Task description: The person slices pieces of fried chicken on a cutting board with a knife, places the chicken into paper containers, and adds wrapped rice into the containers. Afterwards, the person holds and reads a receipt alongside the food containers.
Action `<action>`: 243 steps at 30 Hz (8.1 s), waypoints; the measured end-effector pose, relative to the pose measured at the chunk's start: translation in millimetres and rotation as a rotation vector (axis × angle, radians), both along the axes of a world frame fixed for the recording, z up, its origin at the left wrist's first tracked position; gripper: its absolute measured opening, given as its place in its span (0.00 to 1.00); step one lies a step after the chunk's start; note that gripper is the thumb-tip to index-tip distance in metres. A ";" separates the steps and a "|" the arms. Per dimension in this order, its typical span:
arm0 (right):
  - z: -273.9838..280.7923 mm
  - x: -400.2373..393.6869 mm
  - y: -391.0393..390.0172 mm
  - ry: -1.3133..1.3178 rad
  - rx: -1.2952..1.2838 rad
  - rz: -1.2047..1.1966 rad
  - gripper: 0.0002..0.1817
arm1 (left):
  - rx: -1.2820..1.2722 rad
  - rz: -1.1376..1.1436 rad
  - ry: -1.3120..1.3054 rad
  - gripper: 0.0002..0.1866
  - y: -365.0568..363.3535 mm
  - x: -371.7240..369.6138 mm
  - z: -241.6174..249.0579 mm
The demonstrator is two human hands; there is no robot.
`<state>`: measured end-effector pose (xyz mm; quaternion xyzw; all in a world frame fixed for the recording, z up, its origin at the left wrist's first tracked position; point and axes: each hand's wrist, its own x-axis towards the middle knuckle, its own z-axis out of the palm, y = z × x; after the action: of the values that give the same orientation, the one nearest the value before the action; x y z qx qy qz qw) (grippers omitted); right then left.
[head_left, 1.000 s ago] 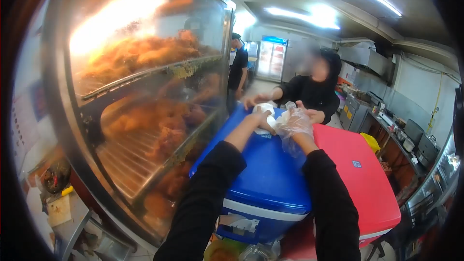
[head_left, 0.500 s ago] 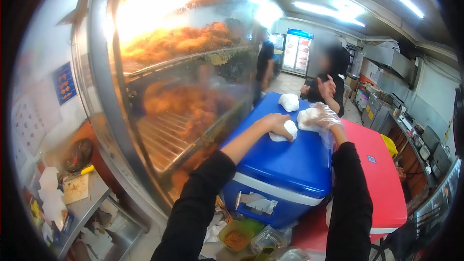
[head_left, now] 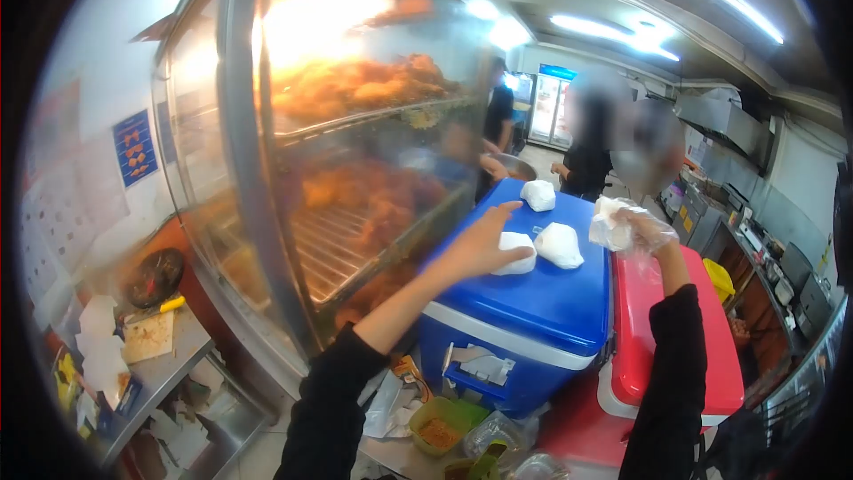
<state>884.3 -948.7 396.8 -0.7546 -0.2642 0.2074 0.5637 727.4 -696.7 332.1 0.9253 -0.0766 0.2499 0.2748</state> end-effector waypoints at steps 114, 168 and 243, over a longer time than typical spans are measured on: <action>-89.4 -26.5 100.5 -1.115 -0.416 -0.400 0.21 | 0.392 0.140 0.329 0.48 51.6 280.3 7.9; -49.5 -135.0 22.8 0.218 0.360 0.043 0.17 | -0.252 -0.032 -0.099 0.43 22.2 -21.5 -37.1; -336.6 -1105.2 858.4 -1.656 -0.188 1.776 0.26 | -1.352 1.787 0.340 0.13 119.1 -1121.2 -333.8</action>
<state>-220.9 -90.3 60.3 -0.2532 -0.9523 -0.0049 -0.1702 -393.8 -577.6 -1.7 0.3323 0.8007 0.2177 0.4484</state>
